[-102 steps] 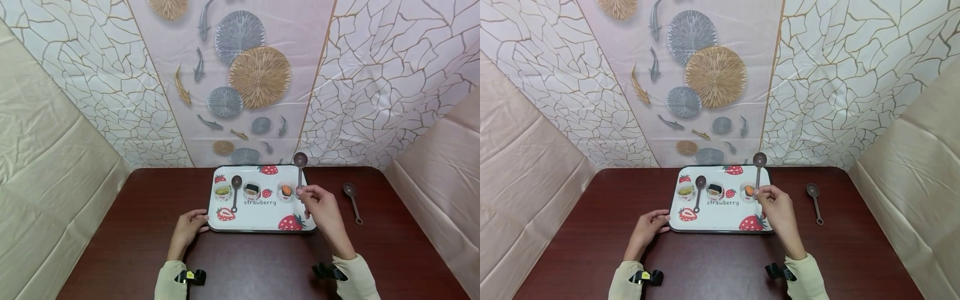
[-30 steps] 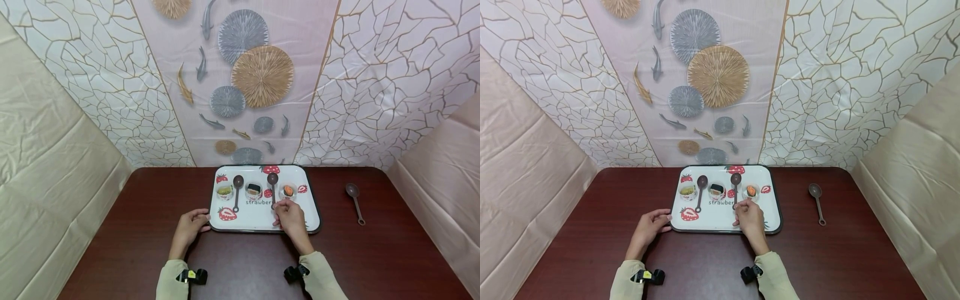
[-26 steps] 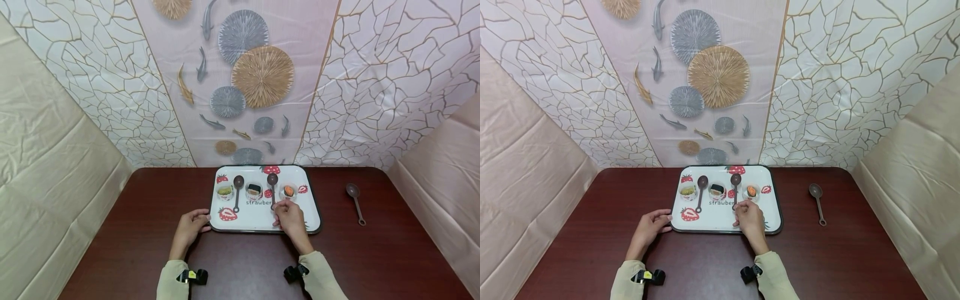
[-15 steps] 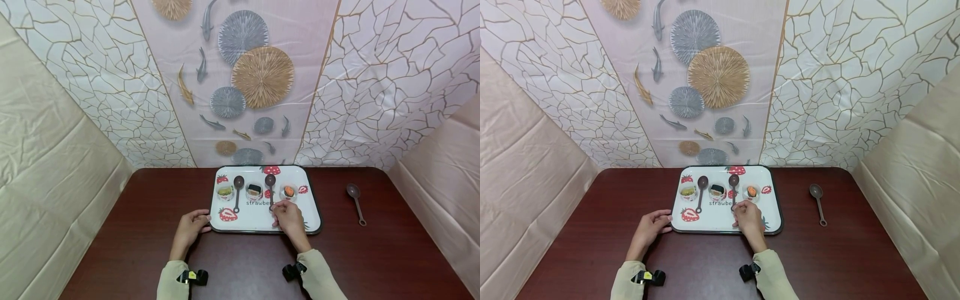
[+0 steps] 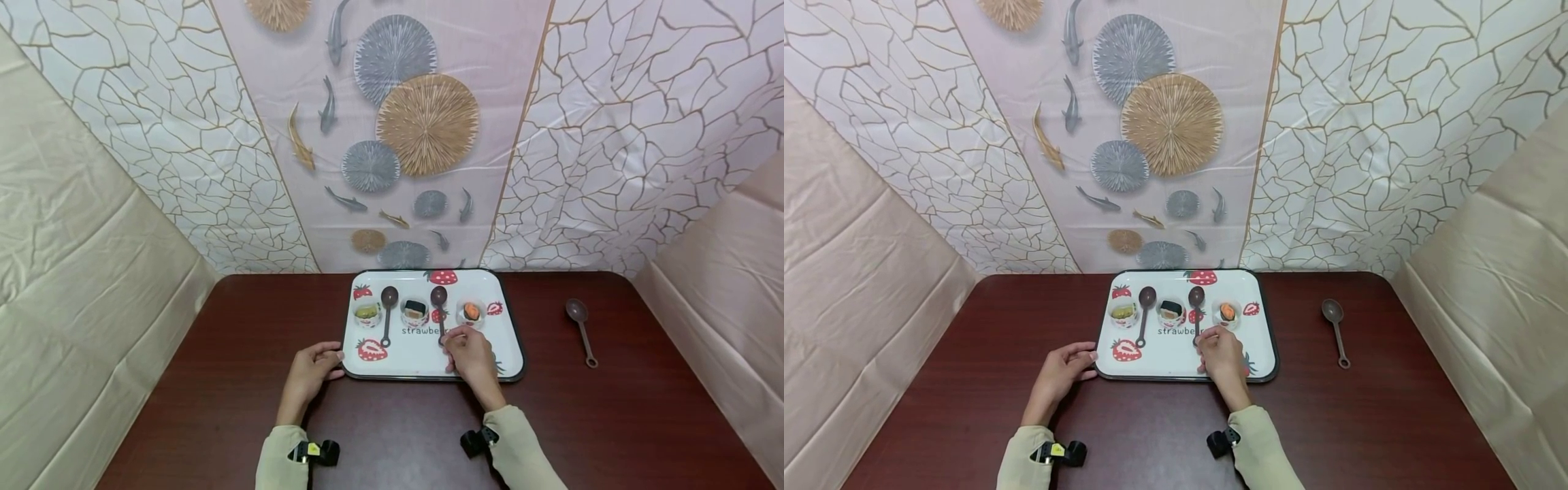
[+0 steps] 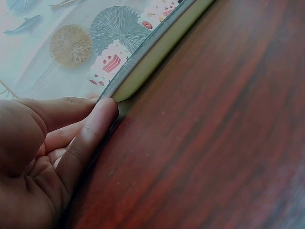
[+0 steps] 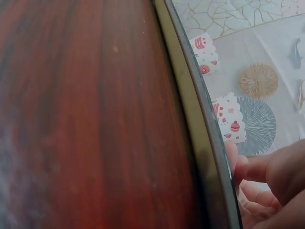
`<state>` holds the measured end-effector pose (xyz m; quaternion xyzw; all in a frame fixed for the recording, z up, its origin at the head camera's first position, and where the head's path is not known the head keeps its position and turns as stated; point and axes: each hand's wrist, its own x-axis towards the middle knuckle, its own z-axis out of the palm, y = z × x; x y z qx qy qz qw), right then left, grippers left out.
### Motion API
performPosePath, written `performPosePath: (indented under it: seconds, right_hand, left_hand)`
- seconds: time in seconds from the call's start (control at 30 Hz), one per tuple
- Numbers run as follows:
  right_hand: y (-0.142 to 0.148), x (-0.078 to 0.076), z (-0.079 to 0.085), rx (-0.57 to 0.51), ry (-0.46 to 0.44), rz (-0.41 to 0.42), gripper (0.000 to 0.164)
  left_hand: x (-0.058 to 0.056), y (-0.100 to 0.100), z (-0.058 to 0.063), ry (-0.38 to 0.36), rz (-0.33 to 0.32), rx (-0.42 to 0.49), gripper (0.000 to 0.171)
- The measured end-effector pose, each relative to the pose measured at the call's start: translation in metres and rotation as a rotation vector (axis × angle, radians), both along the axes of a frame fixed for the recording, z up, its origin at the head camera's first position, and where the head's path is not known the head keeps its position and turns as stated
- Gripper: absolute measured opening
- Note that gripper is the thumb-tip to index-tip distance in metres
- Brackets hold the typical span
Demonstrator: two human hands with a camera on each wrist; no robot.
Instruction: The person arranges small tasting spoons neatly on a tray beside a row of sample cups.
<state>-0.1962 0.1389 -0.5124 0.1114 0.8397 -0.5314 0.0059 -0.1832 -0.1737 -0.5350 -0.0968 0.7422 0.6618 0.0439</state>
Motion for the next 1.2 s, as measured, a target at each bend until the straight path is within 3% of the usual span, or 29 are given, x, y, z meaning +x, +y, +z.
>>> performPosePath:
  seconds: [0.47,1.2]
  right_hand:
    - [-0.0024,-0.0025,-0.0006,0.024,-0.026,-0.036,0.013]
    - [-0.0016,0.0007,0.0013,0.081,-0.027,-0.013,0.014]
  left_hand:
    - [-0.0014,-0.0017,-0.0016,-0.008,0.003,-0.002,0.033]
    - [-0.0015,-0.0011,-0.0020,0.006,-0.001,-0.005,0.032]
